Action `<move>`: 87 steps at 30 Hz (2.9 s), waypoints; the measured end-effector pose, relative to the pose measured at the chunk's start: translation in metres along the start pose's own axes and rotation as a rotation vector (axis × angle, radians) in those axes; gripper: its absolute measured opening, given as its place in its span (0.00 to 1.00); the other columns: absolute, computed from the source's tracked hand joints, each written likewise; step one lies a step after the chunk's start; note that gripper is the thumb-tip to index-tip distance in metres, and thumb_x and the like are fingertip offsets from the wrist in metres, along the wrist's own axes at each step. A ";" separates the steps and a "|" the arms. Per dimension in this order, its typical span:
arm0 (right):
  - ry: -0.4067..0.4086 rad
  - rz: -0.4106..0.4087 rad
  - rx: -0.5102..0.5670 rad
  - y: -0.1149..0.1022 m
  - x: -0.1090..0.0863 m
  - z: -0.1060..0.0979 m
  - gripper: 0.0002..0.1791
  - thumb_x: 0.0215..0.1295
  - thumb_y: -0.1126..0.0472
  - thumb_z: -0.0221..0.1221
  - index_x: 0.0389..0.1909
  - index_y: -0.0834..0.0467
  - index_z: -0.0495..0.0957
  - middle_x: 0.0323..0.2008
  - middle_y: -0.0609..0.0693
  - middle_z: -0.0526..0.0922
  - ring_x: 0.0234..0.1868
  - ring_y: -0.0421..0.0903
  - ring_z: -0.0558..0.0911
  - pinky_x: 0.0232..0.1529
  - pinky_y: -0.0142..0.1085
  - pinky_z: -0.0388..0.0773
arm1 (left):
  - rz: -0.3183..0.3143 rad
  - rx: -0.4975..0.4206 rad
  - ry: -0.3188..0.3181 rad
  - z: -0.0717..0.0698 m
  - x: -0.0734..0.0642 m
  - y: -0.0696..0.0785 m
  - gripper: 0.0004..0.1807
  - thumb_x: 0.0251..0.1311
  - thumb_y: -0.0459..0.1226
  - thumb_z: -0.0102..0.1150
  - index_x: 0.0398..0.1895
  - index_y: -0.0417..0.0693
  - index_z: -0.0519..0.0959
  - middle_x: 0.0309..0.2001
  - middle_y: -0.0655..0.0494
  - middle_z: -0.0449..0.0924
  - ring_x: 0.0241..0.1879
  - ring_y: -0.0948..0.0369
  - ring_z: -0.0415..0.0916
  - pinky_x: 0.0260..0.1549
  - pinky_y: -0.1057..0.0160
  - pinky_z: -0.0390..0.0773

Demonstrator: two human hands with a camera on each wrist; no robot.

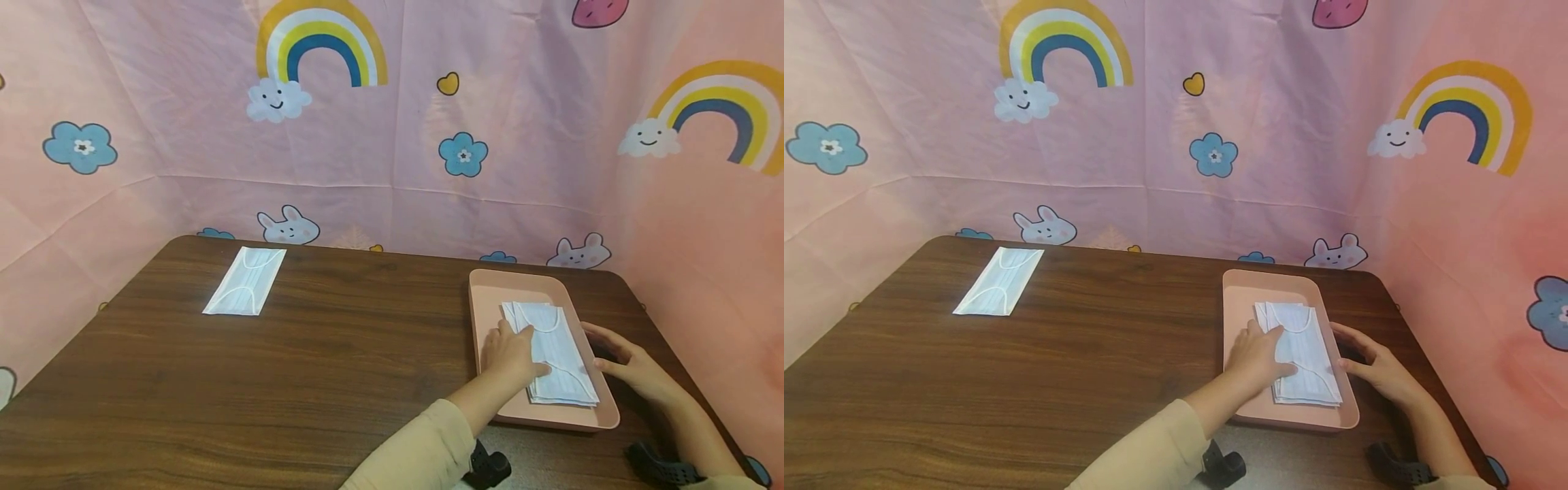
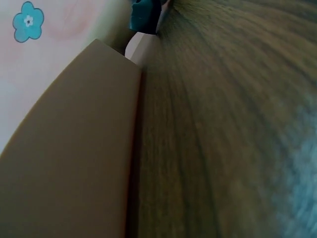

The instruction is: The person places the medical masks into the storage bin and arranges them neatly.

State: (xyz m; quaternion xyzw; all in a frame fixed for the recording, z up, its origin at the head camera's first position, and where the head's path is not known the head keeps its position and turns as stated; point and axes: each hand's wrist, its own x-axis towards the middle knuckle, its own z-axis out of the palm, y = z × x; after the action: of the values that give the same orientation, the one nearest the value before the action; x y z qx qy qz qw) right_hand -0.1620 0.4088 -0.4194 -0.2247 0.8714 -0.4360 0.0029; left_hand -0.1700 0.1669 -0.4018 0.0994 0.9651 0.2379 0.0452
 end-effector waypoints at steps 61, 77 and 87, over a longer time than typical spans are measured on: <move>-0.003 0.031 0.010 -0.001 0.000 0.000 0.33 0.63 0.73 0.57 0.70 0.63 0.59 0.61 0.31 0.65 0.58 0.27 0.64 0.49 0.22 0.64 | 0.505 -0.513 0.149 -0.121 -0.042 -0.193 0.24 0.65 0.40 0.59 0.63 0.49 0.72 0.44 0.51 0.76 0.39 0.64 0.74 0.36 0.64 0.77; -0.007 0.038 0.012 -0.001 -0.001 -0.001 0.34 0.63 0.72 0.56 0.70 0.63 0.59 0.62 0.33 0.65 0.58 0.28 0.64 0.50 0.24 0.65 | 0.268 -0.498 0.288 -0.163 -0.056 -0.278 0.26 0.64 0.39 0.60 0.64 0.46 0.70 0.50 0.45 0.77 0.45 0.55 0.76 0.38 0.59 0.78; 0.007 0.090 0.000 -0.003 -0.001 0.000 0.33 0.65 0.69 0.57 0.70 0.60 0.59 0.64 0.41 0.65 0.57 0.25 0.62 0.50 0.71 0.58 | 0.214 -0.422 0.449 -0.193 -0.053 -0.335 0.26 0.66 0.39 0.57 0.66 0.41 0.68 0.52 0.42 0.76 0.46 0.52 0.76 0.37 0.72 0.75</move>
State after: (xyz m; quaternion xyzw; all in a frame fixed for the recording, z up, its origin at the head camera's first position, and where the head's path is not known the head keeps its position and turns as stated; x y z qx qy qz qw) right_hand -0.1600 0.4077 -0.4169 -0.1840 0.8806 -0.4362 0.0196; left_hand -0.2012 -0.2215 -0.3863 0.1336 0.8645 0.4521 -0.1744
